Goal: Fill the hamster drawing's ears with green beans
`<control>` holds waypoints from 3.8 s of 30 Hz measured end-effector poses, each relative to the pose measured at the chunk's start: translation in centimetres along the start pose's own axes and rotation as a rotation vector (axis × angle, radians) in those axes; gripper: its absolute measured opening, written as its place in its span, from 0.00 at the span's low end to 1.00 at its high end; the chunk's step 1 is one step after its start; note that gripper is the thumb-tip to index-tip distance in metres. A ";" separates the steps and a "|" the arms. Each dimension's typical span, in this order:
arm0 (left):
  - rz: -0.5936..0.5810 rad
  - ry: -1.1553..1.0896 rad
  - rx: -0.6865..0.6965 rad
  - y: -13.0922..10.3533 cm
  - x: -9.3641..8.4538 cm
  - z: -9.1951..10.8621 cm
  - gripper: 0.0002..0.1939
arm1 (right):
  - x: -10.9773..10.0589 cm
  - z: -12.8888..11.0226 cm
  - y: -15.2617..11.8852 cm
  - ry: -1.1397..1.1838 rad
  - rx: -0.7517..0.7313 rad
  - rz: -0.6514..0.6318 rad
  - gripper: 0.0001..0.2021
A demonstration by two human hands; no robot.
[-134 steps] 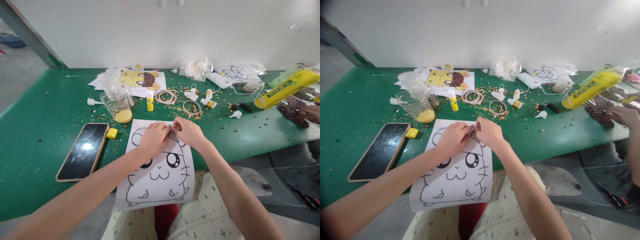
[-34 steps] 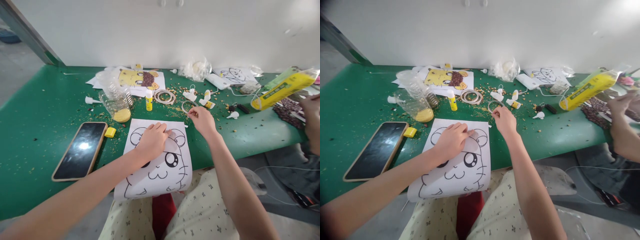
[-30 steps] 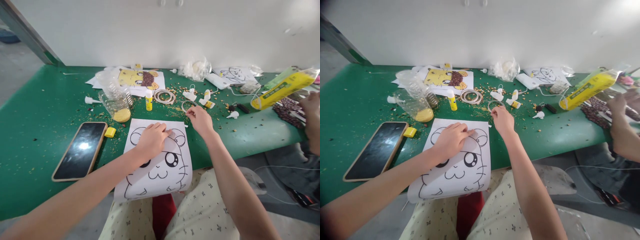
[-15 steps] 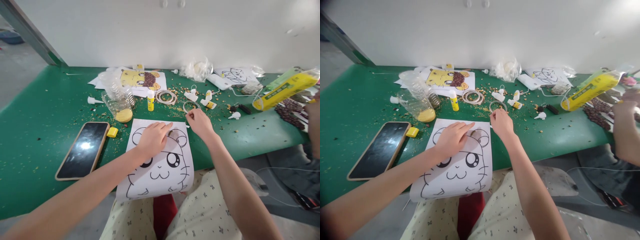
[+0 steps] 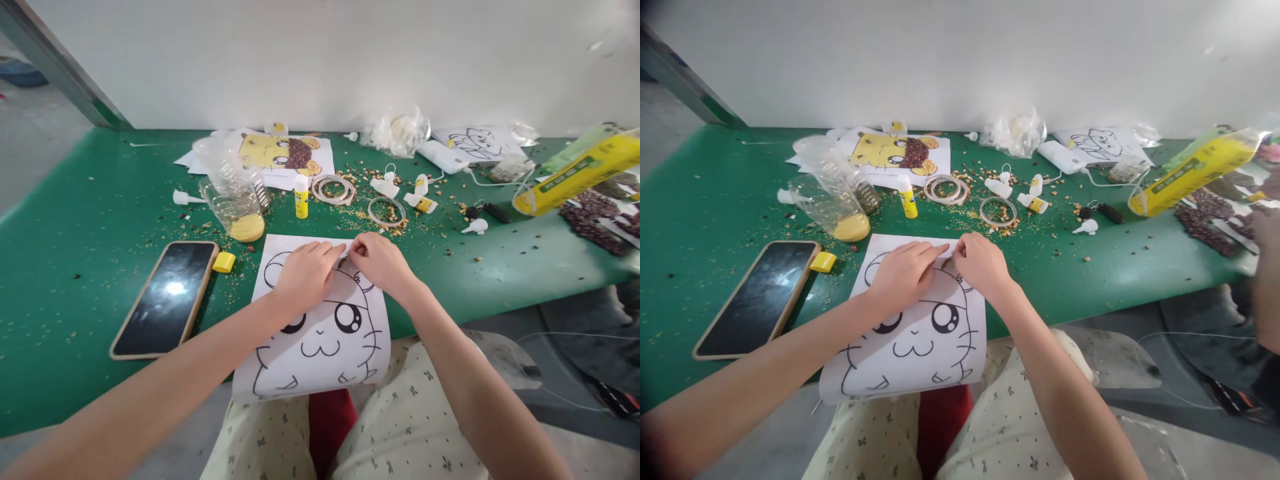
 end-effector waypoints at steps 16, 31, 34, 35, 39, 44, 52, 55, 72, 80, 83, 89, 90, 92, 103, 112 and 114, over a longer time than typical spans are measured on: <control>-0.001 0.025 0.004 0.0 -0.1 0.1 0.19 | 0.0 0.3 0.3 -0.004 0.010 -0.049 0.07; -0.007 0.035 0.004 0.0 0.1 0.1 0.20 | -0.1 0.1 0.2 0.008 -0.010 -0.056 0.07; -0.006 0.037 0.005 -0.1 0.0 0.1 0.20 | -0.3 0.3 0.2 0.038 -0.002 -0.077 0.07; -0.007 0.037 0.007 -0.1 0.0 0.1 0.20 | -0.3 0.4 0.2 0.037 -0.008 -0.080 0.07; -0.011 0.036 0.011 -0.1 0.0 0.1 0.20 | -0.1 0.4 0.2 -0.003 -0.019 -0.065 0.06; -0.018 0.036 0.015 -0.1 0.0 0.1 0.20 | 0.1 -0.3 -0.1 -0.097 -0.008 -0.055 0.06; -0.015 0.045 0.015 0.0 0.2 0.1 0.21 | 0.2 -0.6 -0.3 -0.100 0.006 -0.036 0.05; -0.011 0.051 0.012 0.0 0.2 0.1 0.21 | 0.0 0.0 0.0 -0.017 0.013 -0.059 0.06; -0.064 0.063 0.033 0.1 0.1 0.0 0.15 | 0.5 -0.4 -0.3 -0.002 0.043 -0.008 0.03; -0.090 0.074 0.047 0.1 -0.2 0.3 0.22 | -0.4 1.4 0.6 0.238 0.092 -0.081 0.07; -0.123 0.109 0.051 0.1 -0.2 0.4 0.23 | -0.3 1.5 0.7 0.268 0.097 -0.074 0.06; -0.150 0.132 0.074 0.3 -0.2 0.7 0.21 | -0.1 1.4 0.5 0.289 0.109 -0.049 0.06; -0.153 0.134 0.077 0.3 -0.3 0.8 0.21 | -0.1 1.4 0.5 0.287 0.112 -0.047 0.06; -0.159 0.137 0.082 0.3 -0.3 1.0 0.21 | -0.1 1.3 0.5 0.278 0.120 -0.046 0.06; -0.161 0.095 0.065 0.4 -0.4 1.2 0.19 | -0.3 0.7 0.5 0.206 0.146 -0.045 0.05; -0.120 -0.050 0.033 0.2 -0.4 0.4 0.22 | 0.0 1.0 0.5 0.245 0.093 -0.031 0.04; -0.102 -0.093 0.011 0.2 -0.4 0.1 0.23 | 0.1 1.2 0.5 0.263 0.084 -0.025 0.03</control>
Point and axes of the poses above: each hand's wrist, its own y-axis towards the middle knuckle, its own x-axis out of the palm, z = x × y, the point moved 1 cm from there along y, towards the middle knuckle, and after that the axes turned 4 degrees about y, right-handed, at the moved point
